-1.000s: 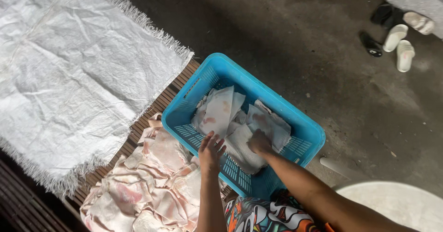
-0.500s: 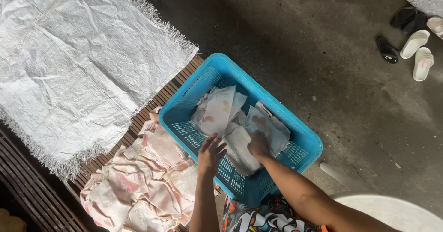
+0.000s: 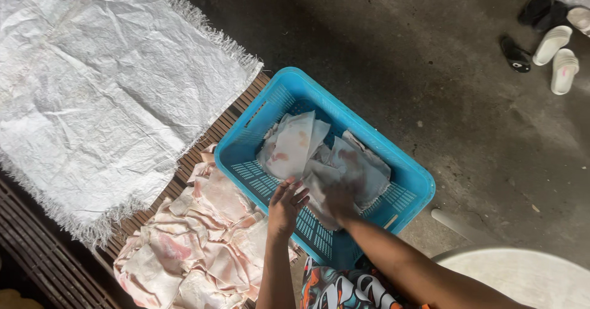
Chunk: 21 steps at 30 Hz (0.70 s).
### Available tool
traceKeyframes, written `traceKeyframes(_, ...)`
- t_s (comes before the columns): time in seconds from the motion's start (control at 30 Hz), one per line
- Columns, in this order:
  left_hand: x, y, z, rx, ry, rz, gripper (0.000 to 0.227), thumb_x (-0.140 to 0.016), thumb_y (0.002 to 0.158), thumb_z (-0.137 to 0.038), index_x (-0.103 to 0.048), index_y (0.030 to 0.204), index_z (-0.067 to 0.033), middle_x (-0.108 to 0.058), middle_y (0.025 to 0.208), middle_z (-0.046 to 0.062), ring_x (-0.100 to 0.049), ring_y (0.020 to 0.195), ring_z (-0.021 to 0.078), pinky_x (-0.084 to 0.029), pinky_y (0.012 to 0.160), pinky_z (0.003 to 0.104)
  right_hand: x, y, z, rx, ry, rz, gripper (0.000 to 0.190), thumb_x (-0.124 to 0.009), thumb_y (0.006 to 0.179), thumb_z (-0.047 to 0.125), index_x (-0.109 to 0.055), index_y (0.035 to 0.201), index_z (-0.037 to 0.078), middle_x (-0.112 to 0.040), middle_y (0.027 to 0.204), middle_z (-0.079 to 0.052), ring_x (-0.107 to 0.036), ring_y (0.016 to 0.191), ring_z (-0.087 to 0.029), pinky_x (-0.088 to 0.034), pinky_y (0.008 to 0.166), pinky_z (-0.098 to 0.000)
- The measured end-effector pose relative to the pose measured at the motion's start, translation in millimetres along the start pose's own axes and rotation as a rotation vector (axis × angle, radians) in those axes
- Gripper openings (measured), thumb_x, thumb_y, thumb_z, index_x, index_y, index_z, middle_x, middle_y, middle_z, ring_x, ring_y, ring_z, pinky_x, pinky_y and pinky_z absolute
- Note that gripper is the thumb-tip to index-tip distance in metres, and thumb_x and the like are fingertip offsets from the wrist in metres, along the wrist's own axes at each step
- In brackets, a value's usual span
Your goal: The person sorts pieces of raw animal hide by picking them by hand from a pile on a wooden platform and placing them into a blue plastic basket.
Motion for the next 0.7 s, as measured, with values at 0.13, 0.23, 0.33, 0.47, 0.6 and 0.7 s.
traceKeyframes(0.13, 9.7, 11.3, 3.7, -0.089, 0.043, -0.100, 0.032, -0.061, 0.095, -0.016, -0.061, 0.126, -0.0061, -0.066, 0.115, 0.007, -0.066, 0.103, 0.0209, -0.054, 0.087, 0.037, -50.7, -5.6, 18.4, 0.090, 0.130, 0.061, 0.046, -0.065, 0.083, 0.026, -0.062, 0.123, 0.002, -0.065, 0.119, -0.022, -0.063, 0.112, -0.038, -0.049, 0.099, -0.0470)
traceKeyframes(0.23, 25.9, 36.5, 10.8, -0.182, 0.100, -0.193, 0.029, -0.063, 0.095, -0.017, -0.065, 0.122, -0.0051, -0.064, 0.105, 0.005, -0.061, 0.093, 0.0135, -0.052, 0.081, 0.032, -50.1, 21.4, 4.3, 0.337, -0.032, -0.209, 0.061, -0.071, 0.080, 0.032, -0.062, 0.120, -0.014, -0.065, 0.115, -0.031, -0.063, 0.106, -0.041, -0.049, 0.096, -0.0479)
traceKeyframes(0.33, 48.0, 68.0, 31.1, -0.182, 0.254, -0.297, 0.031, -0.064, 0.093, -0.017, -0.070, 0.121, -0.0046, -0.062, 0.092, 0.005, -0.055, 0.080, 0.0135, -0.046, 0.068, 0.030, -61.4, 46.7, -45.1, -0.082, 0.291, 0.155, 0.042, -0.061, 0.084, 0.017, -0.066, 0.123, 0.001, -0.073, 0.113, -0.024, -0.070, 0.106, -0.037, -0.055, 0.093, -0.0458)
traceKeyframes(0.47, 66.7, 117.5, 58.8, 0.006, 0.377, -0.282, 0.035, -0.063, 0.094, -0.013, -0.074, 0.125, -0.0040, -0.049, 0.079, 0.011, -0.038, 0.065, 0.0233, -0.031, 0.052, 0.035, -55.9, 47.7, -46.9, -0.040, 0.315, 0.189, 0.039, -0.072, 0.081, 0.025, -0.071, 0.109, -0.002, -0.070, 0.108, -0.025, -0.069, 0.102, -0.037, -0.054, 0.089, -0.0442)
traceKeyframes(0.6, 58.5, 124.1, 71.1, -0.094, 0.408, -0.198, 0.040, -0.065, 0.090, -0.021, -0.069, 0.123, 0.0011, -0.073, 0.101, 0.011, -0.062, 0.083, 0.0184, -0.048, 0.068, 0.029, -49.6, 46.6, -58.4, -0.093, 0.547, 0.327, 0.038, -0.074, 0.086, 0.027, -0.075, 0.090, -0.011, -0.075, 0.087, -0.025, -0.077, 0.080, -0.032, -0.058, 0.071, -0.0411)
traceKeyframes(0.7, 30.1, 102.4, 62.4, -0.223, 0.496, -0.147, 0.056, -0.060, 0.095, -0.043, -0.069, 0.125, 0.0032, -0.073, 0.114, 0.018, -0.065, 0.097, 0.0232, -0.051, 0.083, 0.033, -13.7, 36.0, -80.8, -0.130, 1.236, 0.396, 0.026, -0.082, 0.076, 0.018, -0.067, 0.094, 0.007, -0.075, 0.089, -0.008, -0.074, 0.080, -0.016, -0.060, 0.071, -0.0336)
Point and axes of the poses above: each hand's wrist, its own y-axis towards the middle knuckle, its own x-axis out of the back of the hand, z = x × y, the point moved 5 cm from there along y, towards the middle knuckle
